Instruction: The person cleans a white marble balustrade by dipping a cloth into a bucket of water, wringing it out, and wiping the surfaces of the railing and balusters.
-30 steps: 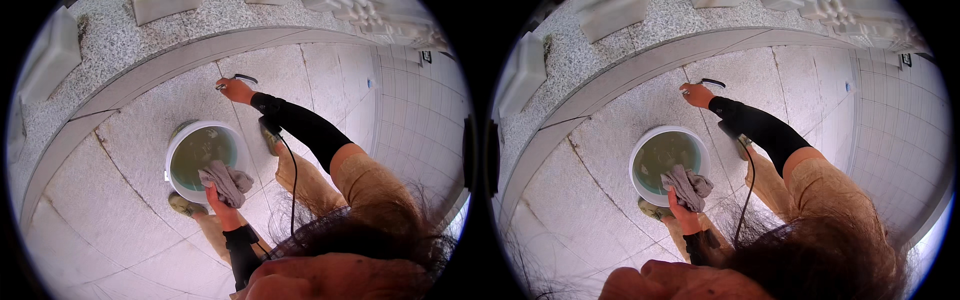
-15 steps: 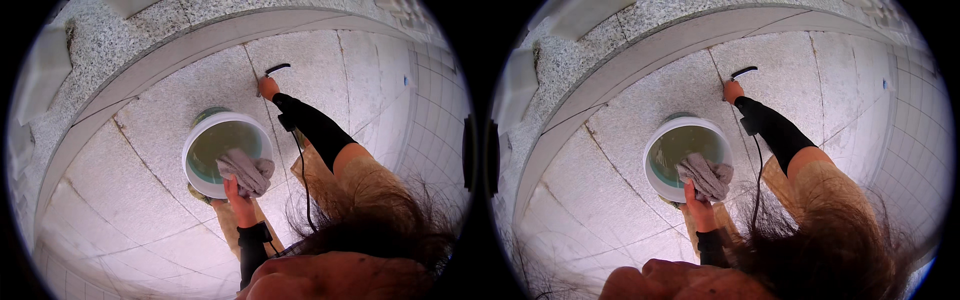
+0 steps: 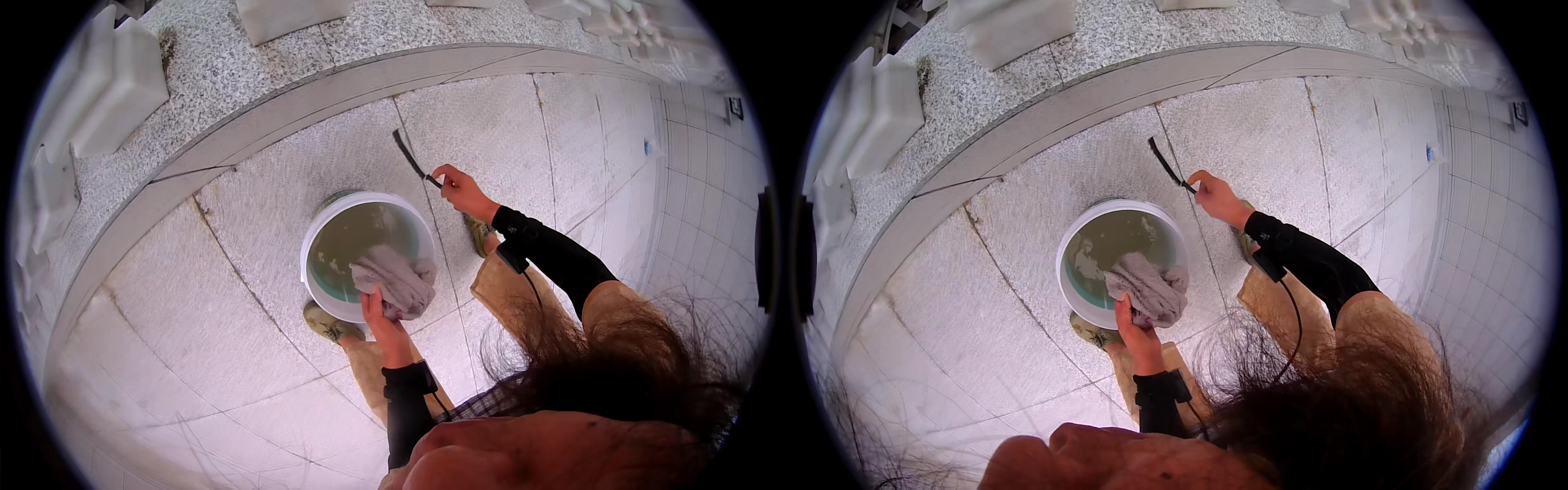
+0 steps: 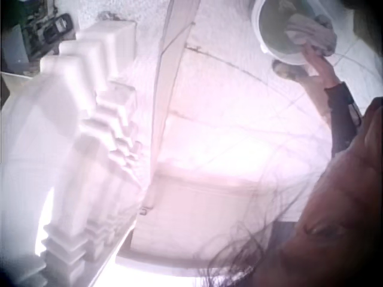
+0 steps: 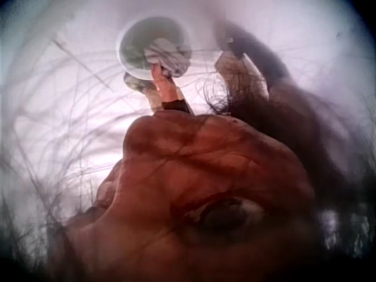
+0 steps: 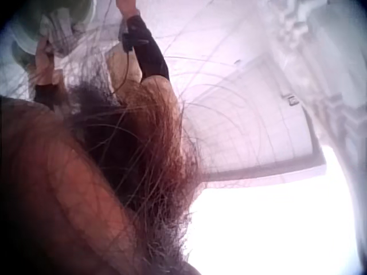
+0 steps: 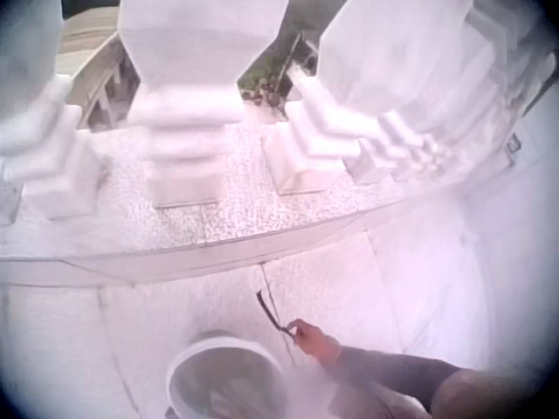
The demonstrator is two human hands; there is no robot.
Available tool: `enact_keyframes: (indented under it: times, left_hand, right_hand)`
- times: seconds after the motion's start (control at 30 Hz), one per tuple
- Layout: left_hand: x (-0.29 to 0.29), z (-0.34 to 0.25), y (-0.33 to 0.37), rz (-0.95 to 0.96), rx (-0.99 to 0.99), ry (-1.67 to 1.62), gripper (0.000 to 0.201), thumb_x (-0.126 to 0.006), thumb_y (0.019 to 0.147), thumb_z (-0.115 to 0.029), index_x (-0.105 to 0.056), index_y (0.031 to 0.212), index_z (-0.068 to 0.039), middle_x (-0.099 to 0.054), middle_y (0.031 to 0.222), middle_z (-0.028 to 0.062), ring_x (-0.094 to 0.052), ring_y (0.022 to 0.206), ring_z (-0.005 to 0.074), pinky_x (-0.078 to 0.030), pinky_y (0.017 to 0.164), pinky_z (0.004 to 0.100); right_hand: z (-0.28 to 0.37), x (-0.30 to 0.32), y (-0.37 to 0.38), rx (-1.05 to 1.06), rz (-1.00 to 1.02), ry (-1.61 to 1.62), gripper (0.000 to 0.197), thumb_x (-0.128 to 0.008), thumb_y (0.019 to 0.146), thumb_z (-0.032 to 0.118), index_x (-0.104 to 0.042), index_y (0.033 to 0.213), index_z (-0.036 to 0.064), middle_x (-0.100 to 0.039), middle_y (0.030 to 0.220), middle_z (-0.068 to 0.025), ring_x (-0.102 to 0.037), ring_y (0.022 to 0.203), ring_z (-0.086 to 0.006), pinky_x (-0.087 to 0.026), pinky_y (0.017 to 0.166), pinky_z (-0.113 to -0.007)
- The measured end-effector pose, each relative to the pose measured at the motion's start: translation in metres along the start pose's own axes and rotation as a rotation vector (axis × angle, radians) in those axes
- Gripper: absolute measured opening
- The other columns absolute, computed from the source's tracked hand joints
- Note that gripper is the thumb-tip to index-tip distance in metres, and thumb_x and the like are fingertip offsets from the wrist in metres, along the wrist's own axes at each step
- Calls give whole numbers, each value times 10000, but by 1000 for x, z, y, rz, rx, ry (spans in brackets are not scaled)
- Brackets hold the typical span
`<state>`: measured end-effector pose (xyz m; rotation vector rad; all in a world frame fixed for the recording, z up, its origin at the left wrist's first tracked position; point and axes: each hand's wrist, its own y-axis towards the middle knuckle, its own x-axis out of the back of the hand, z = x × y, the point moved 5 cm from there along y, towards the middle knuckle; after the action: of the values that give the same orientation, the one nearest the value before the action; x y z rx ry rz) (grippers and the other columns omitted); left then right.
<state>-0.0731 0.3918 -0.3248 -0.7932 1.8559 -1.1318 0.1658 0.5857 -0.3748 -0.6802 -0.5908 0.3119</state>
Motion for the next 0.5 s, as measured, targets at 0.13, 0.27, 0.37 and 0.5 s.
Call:
enact_keyframes:
  times: [0.13,0.27,0.37,0.5]
  left_hand:
    - [7,-1,-1,53,-18,-60,452,-572,928,-264,-485,1320,-57,-546,1274,60,-535,1158,196,-434,963,338]
    - [5,-12,-6,72,-31,-113,432,-578,923,-272,-499,1292,-62,-552,1264,50,-541,1148,194,-435,956,340]
    - [5,-19,-8,81,-61,-144,417,-581,921,-277,-506,1274,-68,-564,1244,43,-549,1132,182,-442,941,334]
    - [13,-24,-10,52,-70,-208,416,-582,922,-289,-508,1268,-69,-576,1224,47,-555,1122,178,-446,938,332]
  right_hand:
    - [135,-17,-83,323,232,33,446,-486,825,-20,-498,1253,105,-474,776,10,-438,648,-51,-392,594,-222]
    - [252,-46,-117,485,215,-39,465,-505,829,23,-456,1284,110,-554,782,-44,-527,665,-138,-435,621,-321]
    - [294,-65,-116,624,139,-197,481,-501,839,41,-439,1311,109,-576,787,-97,-575,627,-218,-458,598,-348]
    - [340,-79,-127,667,-23,-416,535,-516,838,44,-431,1357,140,-624,831,-118,-602,606,-283,-477,566,-345]
